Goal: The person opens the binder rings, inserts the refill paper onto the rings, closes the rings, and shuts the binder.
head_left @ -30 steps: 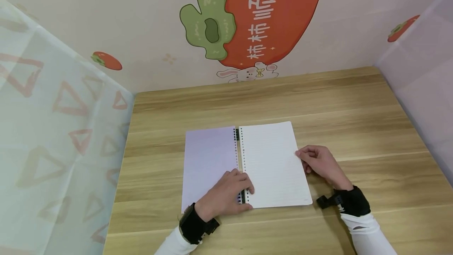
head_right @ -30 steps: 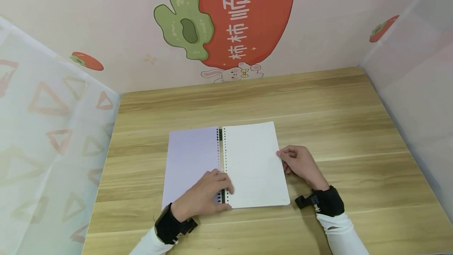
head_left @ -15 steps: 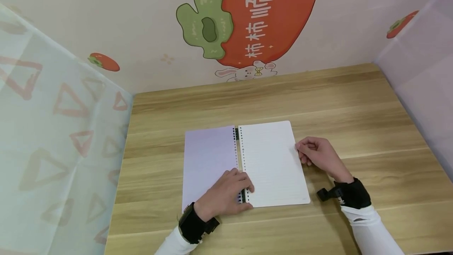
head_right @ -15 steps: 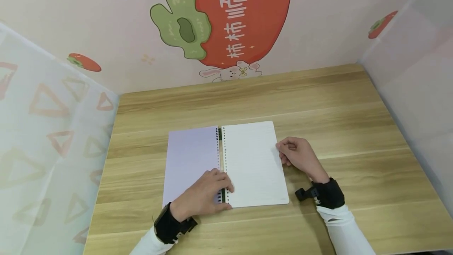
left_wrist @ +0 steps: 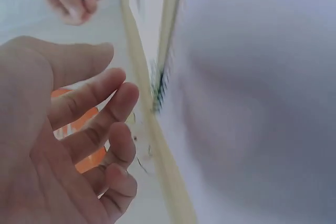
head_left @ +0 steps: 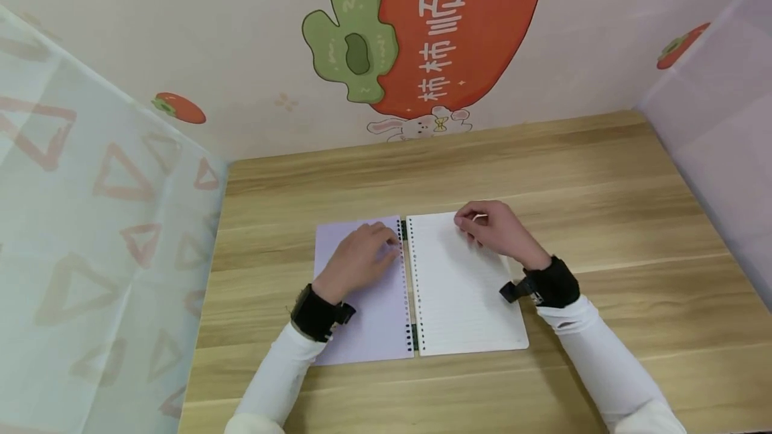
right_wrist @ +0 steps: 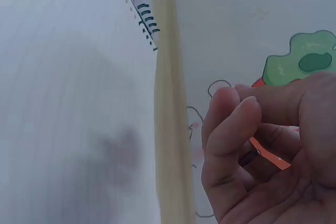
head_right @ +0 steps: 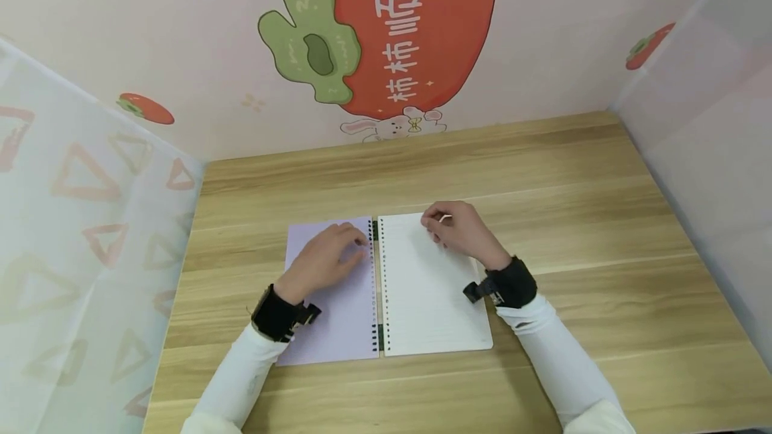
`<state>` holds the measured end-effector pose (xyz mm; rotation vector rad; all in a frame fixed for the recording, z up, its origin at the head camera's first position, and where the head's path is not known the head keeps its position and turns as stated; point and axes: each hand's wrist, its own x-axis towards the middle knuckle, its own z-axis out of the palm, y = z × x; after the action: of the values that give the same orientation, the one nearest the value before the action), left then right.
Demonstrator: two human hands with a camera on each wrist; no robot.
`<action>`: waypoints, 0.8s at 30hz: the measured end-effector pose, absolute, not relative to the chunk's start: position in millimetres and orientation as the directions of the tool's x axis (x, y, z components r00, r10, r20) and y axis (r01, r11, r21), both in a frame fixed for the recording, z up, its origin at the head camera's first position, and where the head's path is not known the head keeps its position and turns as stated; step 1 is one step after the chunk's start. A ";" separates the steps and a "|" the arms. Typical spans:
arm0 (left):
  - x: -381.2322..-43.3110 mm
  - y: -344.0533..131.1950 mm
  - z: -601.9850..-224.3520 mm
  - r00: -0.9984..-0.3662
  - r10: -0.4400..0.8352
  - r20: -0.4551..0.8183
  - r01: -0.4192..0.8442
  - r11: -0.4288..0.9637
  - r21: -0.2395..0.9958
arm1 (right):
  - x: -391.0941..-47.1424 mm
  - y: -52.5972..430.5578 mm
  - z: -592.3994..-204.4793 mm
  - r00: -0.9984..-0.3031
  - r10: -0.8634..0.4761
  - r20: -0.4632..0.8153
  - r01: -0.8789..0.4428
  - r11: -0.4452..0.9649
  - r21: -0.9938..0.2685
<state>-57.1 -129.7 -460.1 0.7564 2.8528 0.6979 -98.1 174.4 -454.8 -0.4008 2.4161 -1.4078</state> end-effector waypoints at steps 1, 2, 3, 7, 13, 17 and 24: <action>-63.5 -131.6 -461.5 -0.878 0.478 0.010 0.429 0.779 0.458 | -101.7 167.7 -453.5 -0.908 -0.401 -0.124 -0.096 0.485 -0.869; -69.5 -133.2 -463.0 -0.885 0.466 0.010 0.418 0.784 0.459 | -105.2 161.3 -452.4 -0.904 -0.411 -0.121 -0.108 0.492 -0.864; -75.0 -134.6 -464.7 -0.890 0.457 0.009 0.409 0.787 0.461 | -108.5 155.1 -451.8 -0.900 -0.420 -0.120 -0.117 0.496 -0.861; -94.2 -136.3 -470.6 -0.899 0.439 0.012 0.390 0.786 0.479 | -121.3 132.5 -453.4 -0.886 -0.452 -0.103 -0.179 0.540 -0.823; -112.6 -131.2 -479.1 -0.902 0.432 -0.001 0.374 0.782 0.498 | -140.0 104.2 -471.9 -0.858 -0.511 -0.054 -0.300 0.584 -0.754; -119.9 -126.6 -486.6 -0.908 0.418 -0.020 0.357 0.799 0.483 | -145.1 94.9 -485.8 -0.845 -0.534 -0.026 -0.338 0.571 -0.748; -123.9 -126.5 -488.3 -0.916 0.400 -0.035 0.331 0.802 0.498 | -145.3 86.8 -492.7 -0.845 -0.534 -0.012 -0.370 0.601 -0.708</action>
<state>-123.9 -126.5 -488.3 0.5805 2.8494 0.7484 -145.3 86.8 -492.7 -0.7480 2.6066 -1.0767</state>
